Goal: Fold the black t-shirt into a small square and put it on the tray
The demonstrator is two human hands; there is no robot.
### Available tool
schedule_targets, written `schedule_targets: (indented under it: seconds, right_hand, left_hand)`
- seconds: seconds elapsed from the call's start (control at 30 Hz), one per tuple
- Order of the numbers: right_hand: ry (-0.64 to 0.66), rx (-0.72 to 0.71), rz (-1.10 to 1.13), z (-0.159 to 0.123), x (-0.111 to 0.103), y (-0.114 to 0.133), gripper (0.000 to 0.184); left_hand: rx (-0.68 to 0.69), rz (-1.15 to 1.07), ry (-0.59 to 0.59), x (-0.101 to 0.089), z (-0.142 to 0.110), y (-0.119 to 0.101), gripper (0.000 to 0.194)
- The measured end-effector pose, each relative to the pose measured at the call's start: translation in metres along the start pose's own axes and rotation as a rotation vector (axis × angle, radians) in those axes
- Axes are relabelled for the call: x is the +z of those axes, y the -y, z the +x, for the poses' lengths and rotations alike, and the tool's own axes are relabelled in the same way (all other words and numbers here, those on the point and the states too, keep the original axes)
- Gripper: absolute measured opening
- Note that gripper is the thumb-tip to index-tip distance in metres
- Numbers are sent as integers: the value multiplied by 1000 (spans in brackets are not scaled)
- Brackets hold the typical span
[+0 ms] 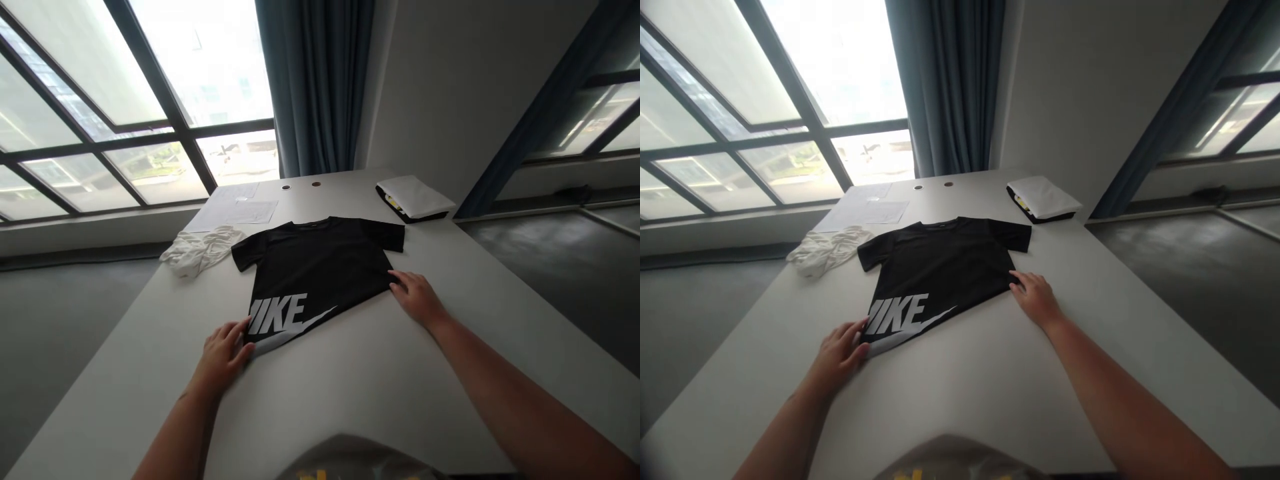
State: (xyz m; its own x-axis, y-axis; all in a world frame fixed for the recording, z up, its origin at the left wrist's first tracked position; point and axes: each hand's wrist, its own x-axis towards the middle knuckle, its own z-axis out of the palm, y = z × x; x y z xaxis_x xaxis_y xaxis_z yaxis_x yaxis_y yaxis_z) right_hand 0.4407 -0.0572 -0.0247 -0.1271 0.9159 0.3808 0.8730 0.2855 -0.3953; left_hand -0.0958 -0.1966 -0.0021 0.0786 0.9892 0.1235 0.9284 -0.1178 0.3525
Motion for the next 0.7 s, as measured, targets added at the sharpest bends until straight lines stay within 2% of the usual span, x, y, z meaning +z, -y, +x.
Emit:
schedule_targets:
  seconds: [0.13,0.27,0.43,0.57,0.7]
  right_hand:
    - [-9,-26,76,0,0,9,49]
    - [35,-90,81,2,5,7,55]
    - [32,-145,99,11,12,5,55]
    - [11,-85,120,20,13,7,49]
    - [-44,-38,208,23,12,7,41]
  left_hand:
    - [136,1,47,-1,-1,-9,72]
    - [118,-11,-25,5,6,-8,74]
    - [152,-22,-78,6,7,-7,65]
    - [164,11,-97,2,6,-14,52]
    - [198,-68,-118,1,7,-20,41]
